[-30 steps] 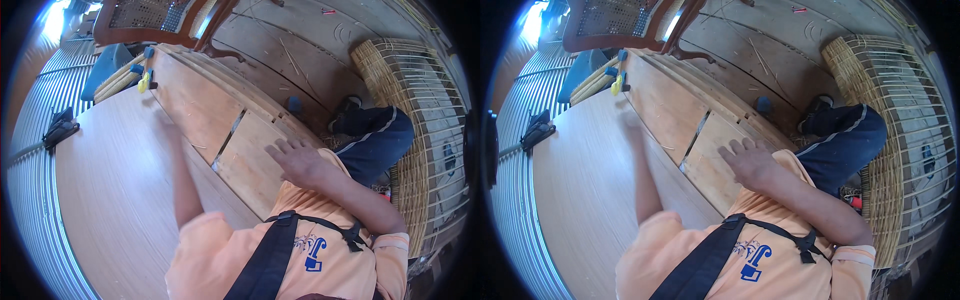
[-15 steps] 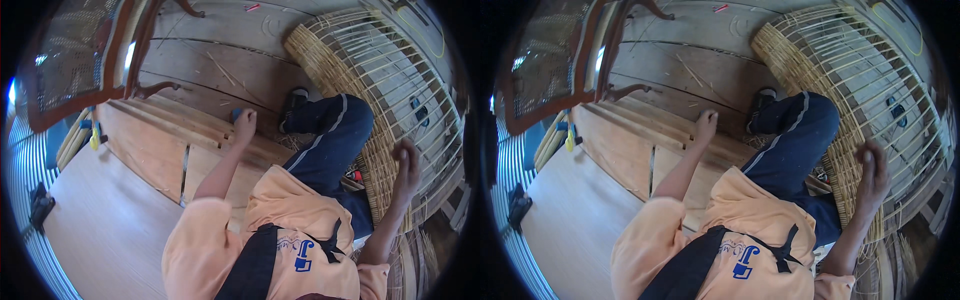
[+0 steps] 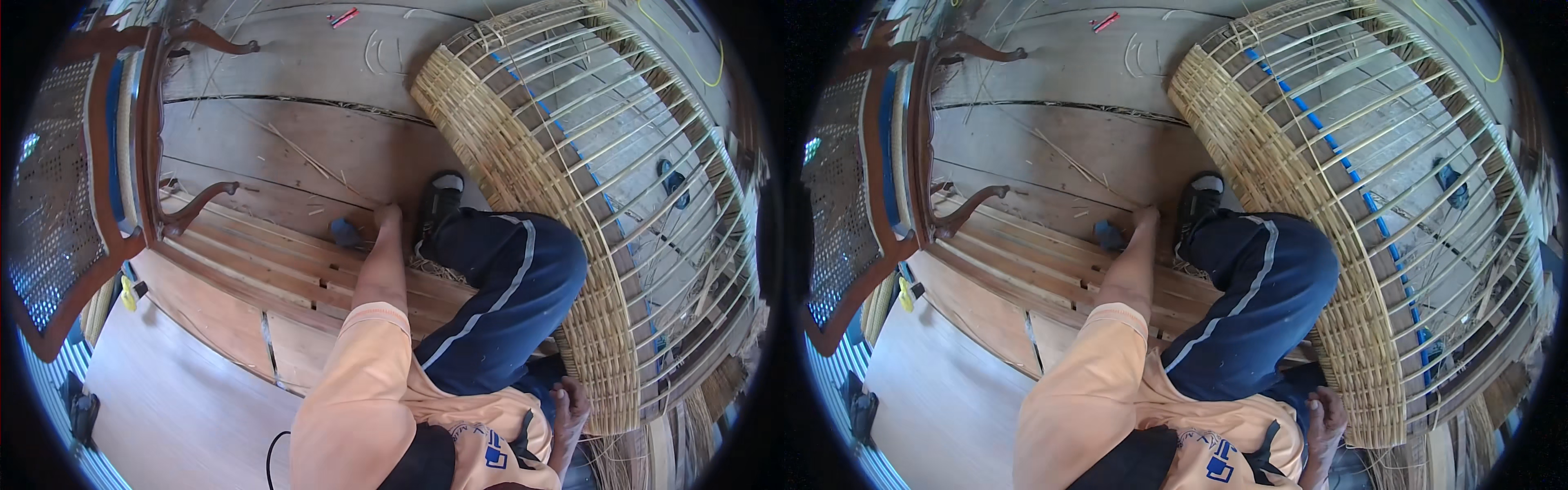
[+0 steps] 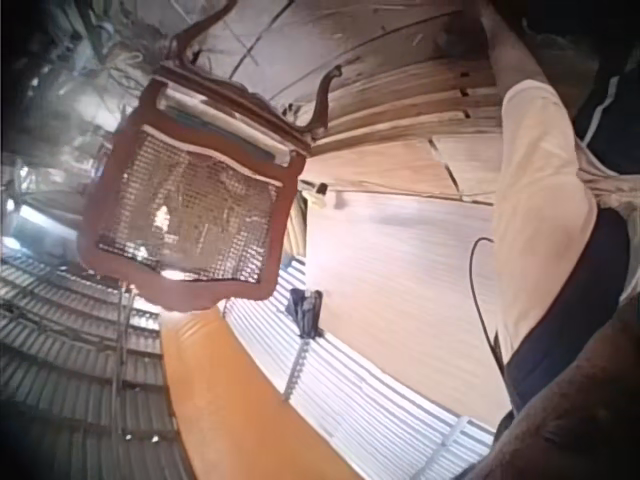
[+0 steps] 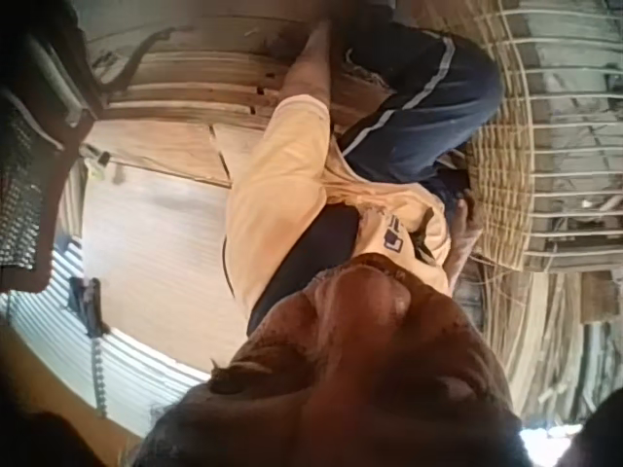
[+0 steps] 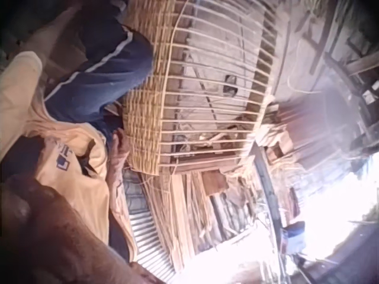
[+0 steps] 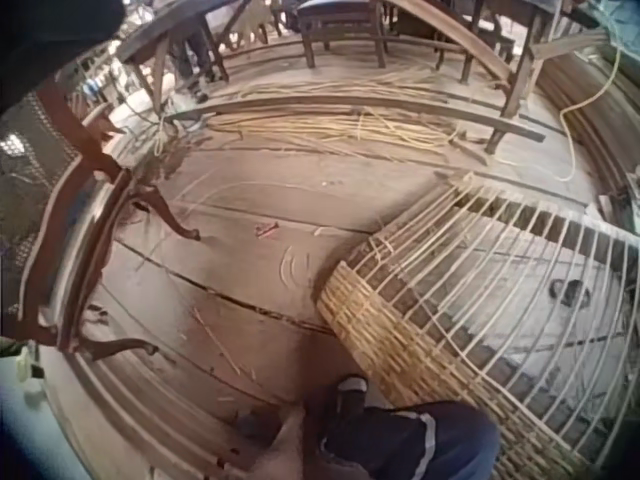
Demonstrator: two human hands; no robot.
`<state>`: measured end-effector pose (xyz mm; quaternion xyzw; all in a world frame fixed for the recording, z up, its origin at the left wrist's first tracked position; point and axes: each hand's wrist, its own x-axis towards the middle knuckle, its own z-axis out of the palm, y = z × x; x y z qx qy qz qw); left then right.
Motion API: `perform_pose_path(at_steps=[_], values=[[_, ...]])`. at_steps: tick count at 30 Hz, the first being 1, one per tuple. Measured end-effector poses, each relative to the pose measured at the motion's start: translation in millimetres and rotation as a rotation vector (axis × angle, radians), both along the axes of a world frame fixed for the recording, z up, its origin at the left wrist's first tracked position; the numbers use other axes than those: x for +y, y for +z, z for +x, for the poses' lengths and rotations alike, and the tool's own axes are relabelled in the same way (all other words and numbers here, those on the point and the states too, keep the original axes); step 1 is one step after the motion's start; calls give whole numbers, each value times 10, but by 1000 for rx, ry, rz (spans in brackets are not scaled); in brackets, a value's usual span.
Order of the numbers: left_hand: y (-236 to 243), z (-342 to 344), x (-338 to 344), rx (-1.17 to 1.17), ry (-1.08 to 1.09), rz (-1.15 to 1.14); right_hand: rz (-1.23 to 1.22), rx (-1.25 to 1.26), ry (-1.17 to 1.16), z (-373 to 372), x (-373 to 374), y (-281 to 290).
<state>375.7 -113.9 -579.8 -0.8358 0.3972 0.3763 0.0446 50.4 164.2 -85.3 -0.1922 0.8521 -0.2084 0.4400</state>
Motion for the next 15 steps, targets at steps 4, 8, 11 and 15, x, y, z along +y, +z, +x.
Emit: perform_pose_path(at_steps=[4, 8, 11, 15], values=[[88, 335, -197, 160, 479, -237, -10, -78, -61, -26, -56, -238], [938, 661, -789, 647, 966, -330, -69, -114, -18, -50, -58, -300], [1633, 561, -928, 504, 249, -856, -135, -125, -27, -2, -96, -243], [3080, -253, -809, 711, -98, -404, -280, -93, 33, 50, -137, -176]])
